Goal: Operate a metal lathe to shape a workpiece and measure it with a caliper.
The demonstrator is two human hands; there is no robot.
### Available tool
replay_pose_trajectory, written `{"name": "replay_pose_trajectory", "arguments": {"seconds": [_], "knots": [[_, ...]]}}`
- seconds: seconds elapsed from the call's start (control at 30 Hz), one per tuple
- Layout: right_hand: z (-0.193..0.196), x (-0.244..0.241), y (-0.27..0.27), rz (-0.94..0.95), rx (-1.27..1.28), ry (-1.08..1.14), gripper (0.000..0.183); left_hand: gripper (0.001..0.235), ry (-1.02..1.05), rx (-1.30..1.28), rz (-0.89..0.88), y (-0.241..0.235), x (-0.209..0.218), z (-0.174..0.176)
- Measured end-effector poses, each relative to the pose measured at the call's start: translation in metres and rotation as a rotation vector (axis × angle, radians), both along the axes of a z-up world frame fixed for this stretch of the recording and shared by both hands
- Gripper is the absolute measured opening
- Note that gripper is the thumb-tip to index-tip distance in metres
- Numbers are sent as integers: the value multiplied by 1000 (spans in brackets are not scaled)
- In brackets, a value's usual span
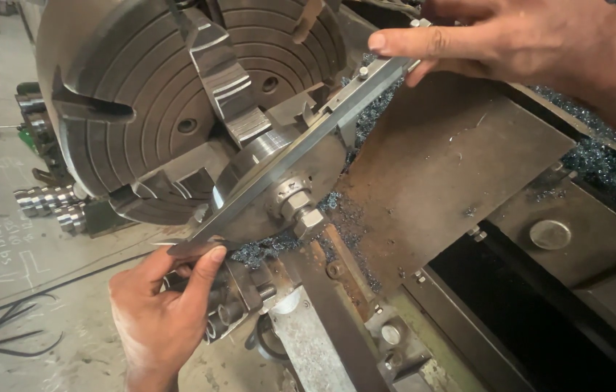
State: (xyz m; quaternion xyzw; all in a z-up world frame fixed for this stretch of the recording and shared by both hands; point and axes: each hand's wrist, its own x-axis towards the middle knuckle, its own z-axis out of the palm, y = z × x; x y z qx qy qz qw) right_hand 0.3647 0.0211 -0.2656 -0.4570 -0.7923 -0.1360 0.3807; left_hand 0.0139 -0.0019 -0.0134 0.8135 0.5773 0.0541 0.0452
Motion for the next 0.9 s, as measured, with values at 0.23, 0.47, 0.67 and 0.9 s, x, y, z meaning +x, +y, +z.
{"name": "replay_pose_trajectory", "arguments": {"seconds": [0.23, 0.47, 0.67, 0.9], "knots": [[8, 2, 0, 68, -5, 92, 50, 19, 2, 0, 5, 0, -2, 0], [2, 3, 2, 83, 10, 78, 52, 20, 8, 24, -10, -1, -3, -2], [-5, 3, 4, 96, 7, 87, 56, 19, 21, 19, -18, 0, -3, -2], [-3, 3, 6, 127, 12, 103, 58, 20, 48, 44, -1, 0, -6, -3]]}}
